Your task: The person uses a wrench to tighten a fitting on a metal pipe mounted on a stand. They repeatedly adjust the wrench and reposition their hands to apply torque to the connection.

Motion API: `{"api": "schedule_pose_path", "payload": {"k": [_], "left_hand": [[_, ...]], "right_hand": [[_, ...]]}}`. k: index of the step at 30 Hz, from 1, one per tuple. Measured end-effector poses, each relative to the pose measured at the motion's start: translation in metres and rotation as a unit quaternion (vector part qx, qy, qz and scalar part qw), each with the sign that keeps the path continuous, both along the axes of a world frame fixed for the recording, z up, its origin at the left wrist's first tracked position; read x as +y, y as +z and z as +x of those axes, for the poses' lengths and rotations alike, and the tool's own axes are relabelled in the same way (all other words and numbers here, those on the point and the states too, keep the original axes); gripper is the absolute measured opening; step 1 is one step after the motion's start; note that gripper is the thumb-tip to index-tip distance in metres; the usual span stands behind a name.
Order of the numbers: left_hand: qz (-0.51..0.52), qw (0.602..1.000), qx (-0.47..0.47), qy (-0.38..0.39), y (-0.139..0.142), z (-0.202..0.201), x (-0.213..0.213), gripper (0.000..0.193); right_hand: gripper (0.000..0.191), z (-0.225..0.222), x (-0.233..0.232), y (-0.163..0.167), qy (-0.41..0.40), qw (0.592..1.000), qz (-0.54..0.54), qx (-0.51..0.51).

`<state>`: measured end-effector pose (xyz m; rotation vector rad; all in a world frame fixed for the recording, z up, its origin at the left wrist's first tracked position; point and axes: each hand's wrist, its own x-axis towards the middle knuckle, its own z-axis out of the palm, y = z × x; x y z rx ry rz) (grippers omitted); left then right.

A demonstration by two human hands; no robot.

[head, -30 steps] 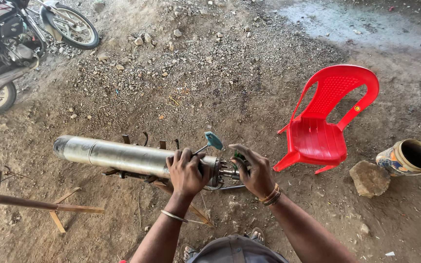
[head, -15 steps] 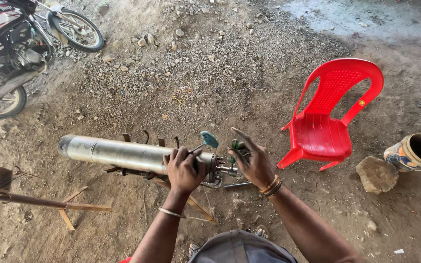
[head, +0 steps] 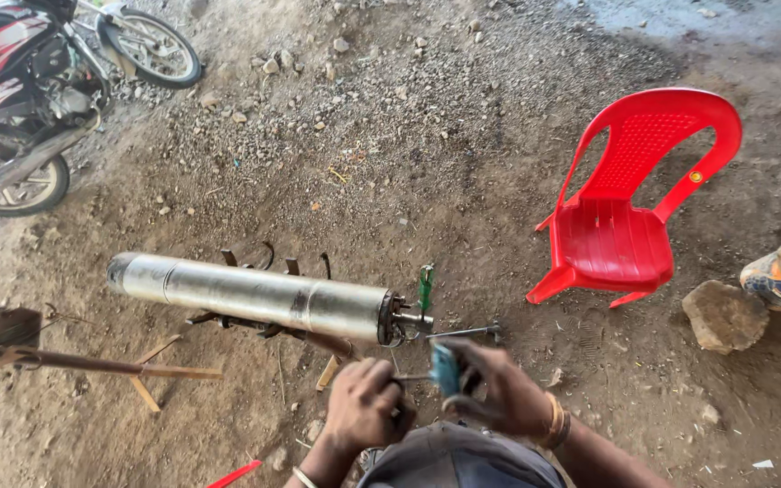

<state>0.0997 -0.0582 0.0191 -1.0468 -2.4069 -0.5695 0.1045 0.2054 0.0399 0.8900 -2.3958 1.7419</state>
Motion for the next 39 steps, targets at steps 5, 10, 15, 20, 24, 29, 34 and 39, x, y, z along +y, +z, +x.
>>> {"api": "schedule_pose_path", "payload": {"k": [5,10,15,20,24,29,34,39], "left_hand": [[-0.062,0.995,-0.044,-0.059,0.022,0.008,0.034,0.016],[0.04,0.995,0.08,-0.044,0.031,-0.003,0.031,0.022],[-0.005,0.996,0.013,0.09,0.046,-0.028,0.016,0.074],[-0.087,0.979,-0.09,0.16,0.059,-0.046,0.018,0.114],[-0.088,0.975,-0.064,0.192,0.049,-0.054,0.026,0.098],[-0.049,0.978,-0.064,0.194,0.033,-0.06,0.026,0.096],[-0.054,0.978,-0.059,0.193,0.033,-0.062,0.021,0.091],[-0.042,0.983,-0.021,0.179,0.037,-0.064,0.021,0.083]], "right_hand": [[0.024,0.014,0.013,-0.031,0.062,0.96,-0.114,-0.247],[0.026,-0.018,0.087,-0.075,-0.008,0.934,-0.259,-0.247],[0.02,-0.051,0.091,-0.113,-0.155,0.933,-0.247,-0.213],[0.021,-0.078,0.051,-0.121,-0.138,0.966,-0.178,-0.124],[0.018,-0.093,0.03,-0.112,-0.128,0.979,-0.144,-0.073],[0.015,-0.1,0.019,-0.106,-0.119,0.984,-0.132,-0.011],[0.012,-0.098,0.016,-0.102,-0.107,0.984,-0.138,0.027],[0.012,-0.098,0.017,-0.104,-0.095,0.99,-0.106,0.02]]}}
